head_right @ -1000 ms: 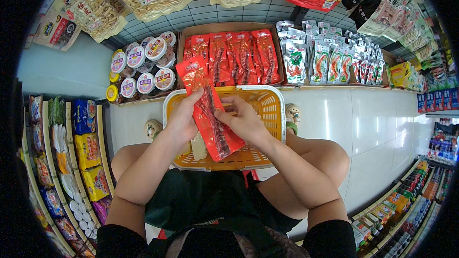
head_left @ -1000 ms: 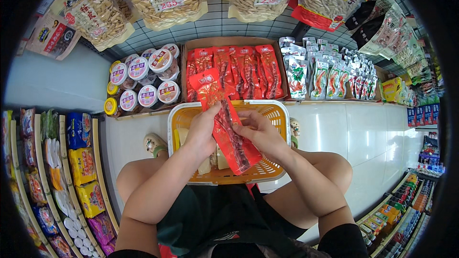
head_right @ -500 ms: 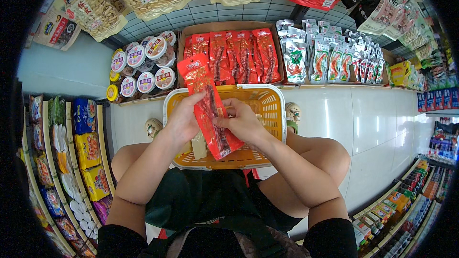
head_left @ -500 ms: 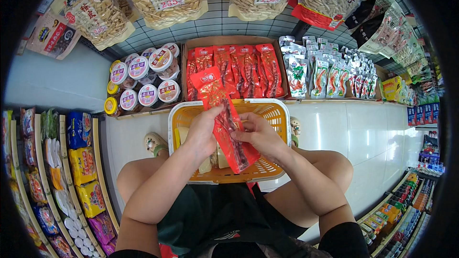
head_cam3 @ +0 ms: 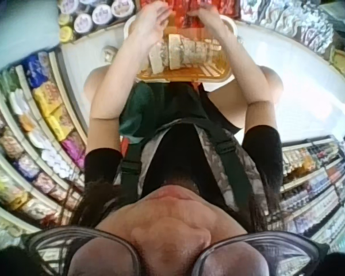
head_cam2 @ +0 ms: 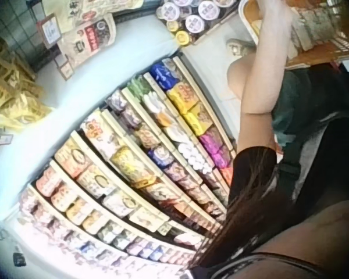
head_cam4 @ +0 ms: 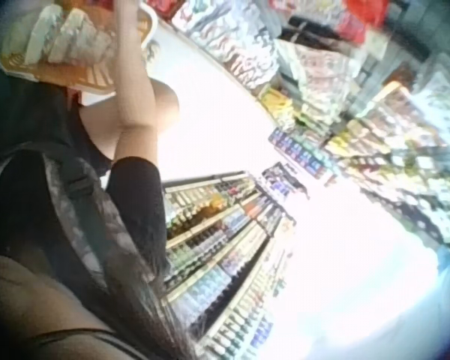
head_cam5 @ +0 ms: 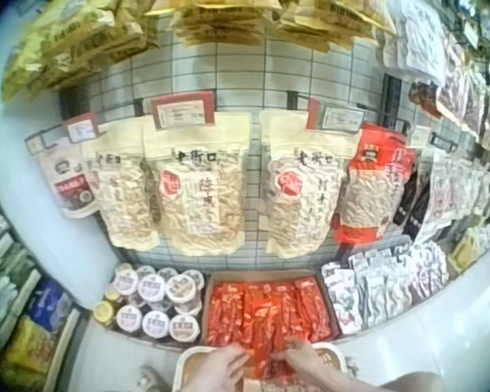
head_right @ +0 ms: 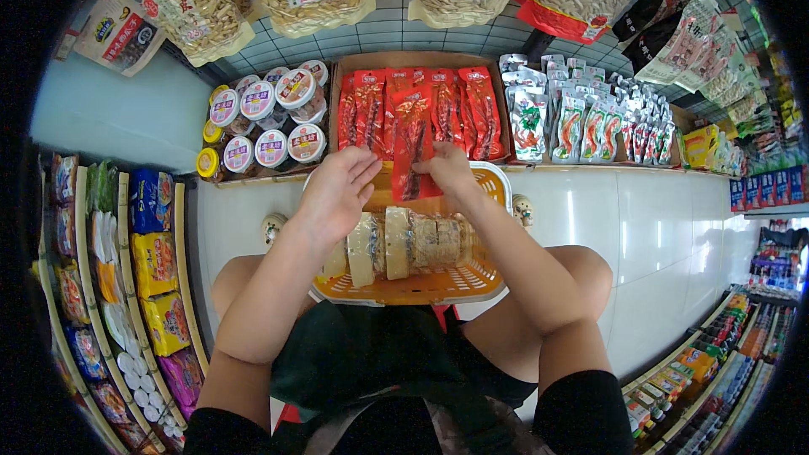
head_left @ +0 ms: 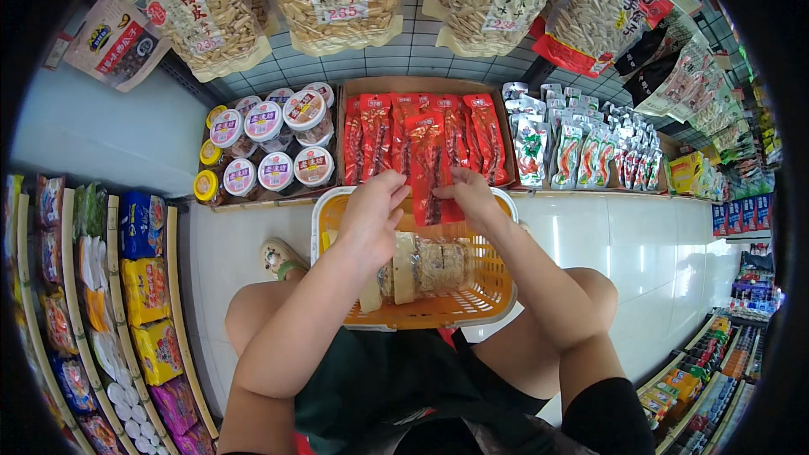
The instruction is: The person sits on the floor in a store aisle and transfers small round food containers from a yellow basket onto a cardboard display. They handle the containers one by one, arranging them in neat rows. The person also picks up a red snack packet and places it into the basket.
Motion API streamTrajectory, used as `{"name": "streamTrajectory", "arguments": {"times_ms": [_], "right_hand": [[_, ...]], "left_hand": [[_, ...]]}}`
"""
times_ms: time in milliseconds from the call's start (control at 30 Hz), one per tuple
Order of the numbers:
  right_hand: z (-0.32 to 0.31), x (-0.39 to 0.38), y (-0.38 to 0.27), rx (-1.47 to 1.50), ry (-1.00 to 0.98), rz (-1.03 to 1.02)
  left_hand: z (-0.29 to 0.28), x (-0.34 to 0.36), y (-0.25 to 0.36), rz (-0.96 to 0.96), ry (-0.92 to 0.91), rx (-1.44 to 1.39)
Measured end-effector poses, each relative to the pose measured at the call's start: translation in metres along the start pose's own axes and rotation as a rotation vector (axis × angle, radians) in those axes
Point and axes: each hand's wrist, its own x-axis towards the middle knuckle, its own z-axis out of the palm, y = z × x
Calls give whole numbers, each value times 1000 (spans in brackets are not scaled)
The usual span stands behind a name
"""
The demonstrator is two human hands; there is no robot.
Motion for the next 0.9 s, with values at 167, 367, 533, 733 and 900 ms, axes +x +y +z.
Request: {"name": "streamTrajectory", "arguments": {"times_ms": [167, 367, 533, 733, 900], "right_hand": [[-15, 90, 30, -100, 116, -24], [-11, 146, 46, -297, 354, -51], [-27, 144, 74, -711, 293, -76], [-70, 101, 60, -747, 183, -266], [-61, 14, -22, -691, 69, -548]], "left_hand": [[-2, 1, 13, 4, -28, -86], [-12, -2, 25, 33, -49, -128], [-14, -4, 27, 25, -92, -116], [-8, 5, 19, -7, -158, -76], [-11, 6, 20, 12, -113, -23]]}}
